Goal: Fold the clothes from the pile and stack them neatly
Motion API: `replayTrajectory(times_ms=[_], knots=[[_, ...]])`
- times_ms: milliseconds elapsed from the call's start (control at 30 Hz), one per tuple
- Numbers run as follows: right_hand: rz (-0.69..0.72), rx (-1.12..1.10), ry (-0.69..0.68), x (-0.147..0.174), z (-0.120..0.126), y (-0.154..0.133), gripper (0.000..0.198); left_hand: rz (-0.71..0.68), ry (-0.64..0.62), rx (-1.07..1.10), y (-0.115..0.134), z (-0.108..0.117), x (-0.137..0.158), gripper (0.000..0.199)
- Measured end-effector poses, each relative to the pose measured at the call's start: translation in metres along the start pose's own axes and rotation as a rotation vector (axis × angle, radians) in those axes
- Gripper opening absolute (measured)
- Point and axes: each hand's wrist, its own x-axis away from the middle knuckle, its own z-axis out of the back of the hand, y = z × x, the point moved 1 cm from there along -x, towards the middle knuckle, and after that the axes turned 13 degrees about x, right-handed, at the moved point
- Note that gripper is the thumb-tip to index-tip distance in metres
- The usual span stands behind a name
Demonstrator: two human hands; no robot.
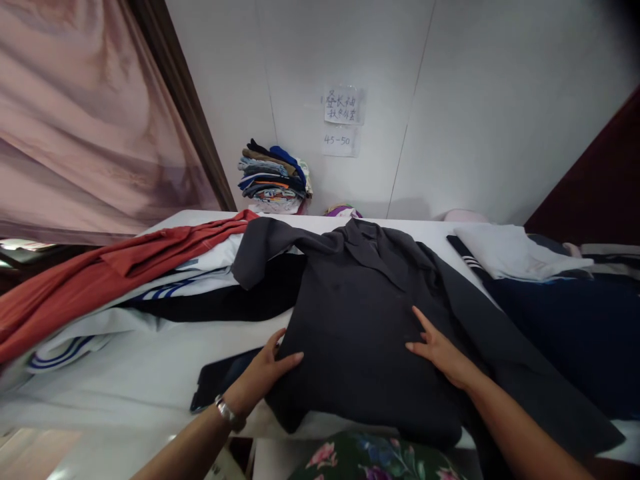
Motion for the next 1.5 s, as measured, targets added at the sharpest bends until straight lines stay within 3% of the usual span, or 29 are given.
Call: replayTrajectory(times_ms=[133, 233, 367, 467, 533, 633, 767, 833, 967, 1100, 1167, 1267, 1433, 1500], knots=[[0.026, -0.046, -0.066, 0.018, -0.005, 0.006, 0.102, -0.116, -0.091, -0.197, -0.003, -0.001, 0.026, 0.106], [0.071, -0.114, -0.100, 0.030, -0.006, 0.004, 0.099, -0.159, -0.101, -0.216, 0.006, -0.001, 0.042, 0.106], [0.030, -0.386, -0.102, 0.043, -0.001, -0.006, 0.099, -0.170, -0.021, -0.178, 0.010, 0.003, 0.048, 0.102], [-0.019, -0.421, -0.067, 0.049, 0.001, -0.008, 0.102, -0.116, 0.042, -0.191, -0.006, 0.011, 0.040, 0.100], [-0.066, -0.406, -0.107, 0.052, -0.002, -0.002, 0.108, -0.043, 0.074, -0.272, -0.022, 0.017, 0.035, 0.097], [-0.073, -0.368, -0.174, 0.057, -0.003, 0.011, 0.108, -0.033, 0.078, -0.575, -0.032, 0.023, 0.033, 0.086], [-0.031, -0.049, -0.040, 0.048, 0.011, 0.023, 0.095, -0.141, 0.038, -1.030, -0.001, 0.022, 0.032, 0.058], [0.098, 0.179, 0.084, 0.034, 0.020, 0.022, 0.087, -0.297, 0.103, -1.188, 0.027, 0.015, 0.023, 0.047], [0.446, 0.522, 0.184, -0.004, 0.020, -0.003, 0.062, -0.717, 0.166, -1.273, 0.089, -0.011, -0.029, 0.039], [0.623, 0.685, 0.145, -0.053, -0.006, -0.038, 0.053, -1.014, 0.094, -1.304, 0.146, -0.046, -0.114, 0.034], [0.673, 0.743, 0.136, -0.083, -0.021, -0.053, 0.052, -0.969, 0.077, -1.396, 0.168, -0.060, -0.158, 0.034], [0.678, 0.843, 0.147, -0.127, -0.035, -0.068, 0.054, -0.694, 0.156, -1.488, 0.185, -0.068, -0.212, 0.041], [0.528, 1.095, 0.107, -0.176, -0.047, -0.071, 0.062, -0.345, 0.237, -1.448, 0.181, -0.051, -0.266, 0.064], [0.471, 1.205, 0.099, -0.183, -0.053, -0.064, 0.063, -0.276, 0.215, -1.416, 0.175, -0.041, -0.280, 0.068]])
